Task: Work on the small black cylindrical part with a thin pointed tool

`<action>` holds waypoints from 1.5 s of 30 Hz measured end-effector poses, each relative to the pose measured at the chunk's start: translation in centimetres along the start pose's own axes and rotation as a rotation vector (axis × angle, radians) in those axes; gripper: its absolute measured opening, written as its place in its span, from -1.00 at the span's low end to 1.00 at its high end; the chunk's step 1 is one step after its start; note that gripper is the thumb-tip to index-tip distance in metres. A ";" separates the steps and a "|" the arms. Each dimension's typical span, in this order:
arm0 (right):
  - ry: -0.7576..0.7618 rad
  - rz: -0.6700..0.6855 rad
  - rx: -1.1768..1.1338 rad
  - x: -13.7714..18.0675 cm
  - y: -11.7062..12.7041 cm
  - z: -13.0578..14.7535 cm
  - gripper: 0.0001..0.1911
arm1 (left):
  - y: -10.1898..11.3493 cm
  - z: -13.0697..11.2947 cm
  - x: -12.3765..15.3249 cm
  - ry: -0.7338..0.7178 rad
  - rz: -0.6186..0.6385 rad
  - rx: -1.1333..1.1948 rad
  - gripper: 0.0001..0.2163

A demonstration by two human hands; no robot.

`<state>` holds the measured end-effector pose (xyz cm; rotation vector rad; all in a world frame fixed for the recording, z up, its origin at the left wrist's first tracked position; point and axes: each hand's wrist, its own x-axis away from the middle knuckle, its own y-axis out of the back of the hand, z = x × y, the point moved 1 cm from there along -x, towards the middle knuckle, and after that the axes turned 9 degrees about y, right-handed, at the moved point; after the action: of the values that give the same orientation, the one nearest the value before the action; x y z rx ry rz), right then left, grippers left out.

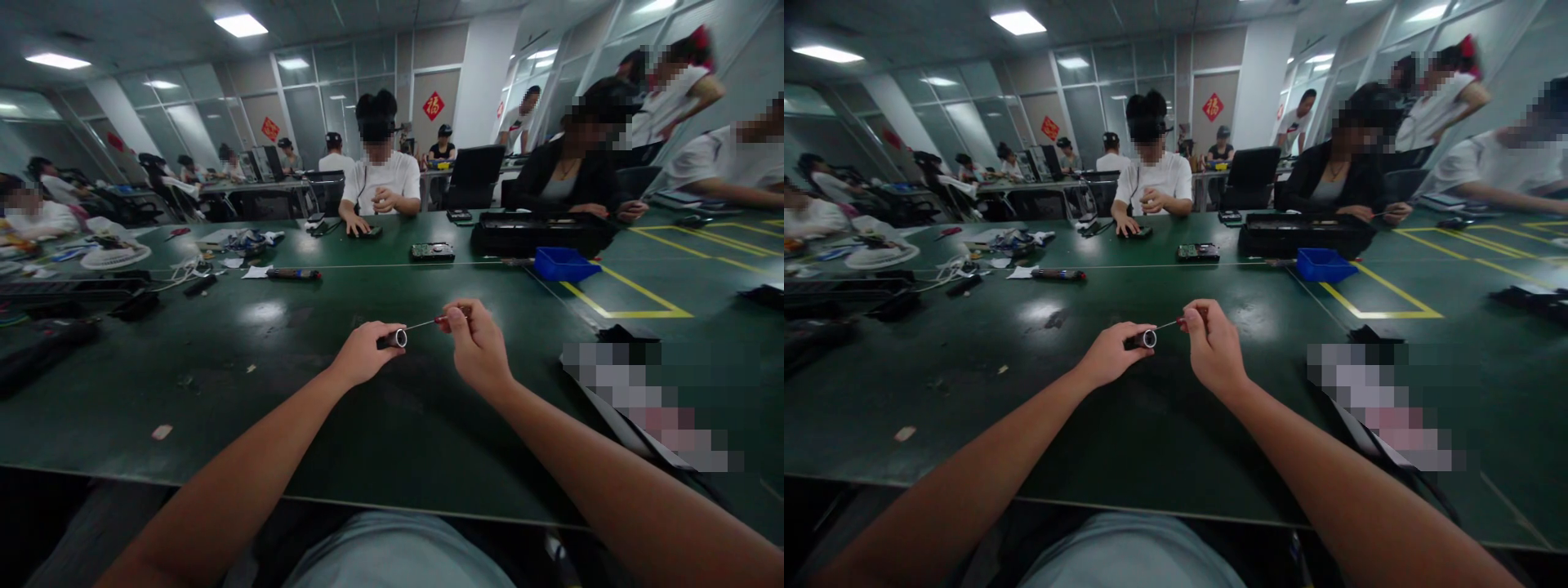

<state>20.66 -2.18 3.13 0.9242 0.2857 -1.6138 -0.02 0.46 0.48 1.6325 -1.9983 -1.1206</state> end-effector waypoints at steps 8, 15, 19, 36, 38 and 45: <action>0.004 0.086 0.074 0.1 -0.2 -0.3 -0.81 | 0.0 0.1 0.0 0.006 -0.012 -0.025 -0.61; -0.011 0.140 0.012 0.1 -0.4 -0.6 -0.82 | 0.0 0.0 0.0 -0.006 -0.005 -0.021 -0.62; -0.050 0.122 0.004 0.0 -0.4 -0.8 -0.80 | 0.1 0.1 0.0 -0.013 -0.014 -0.010 -0.61; -0.051 0.117 0.039 0.1 -0.4 -0.6 -0.79 | 0.2 -0.2 0.0 -0.002 -0.010 -0.033 -0.64; -0.034 0.125 0.048 0.1 -0.5 -0.5 -0.81 | 0.1 -0.2 0.0 -0.021 -0.009 -0.024 -0.64; 0.004 0.102 0.045 0.2 -0.3 -0.2 -0.84 | 0.0 0.1 0.0 -0.005 -0.025 0.018 -0.61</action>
<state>20.43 -2.05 2.78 0.9612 0.2029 -1.5297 -0.07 0.53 0.41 1.6693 -2.0024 -1.1195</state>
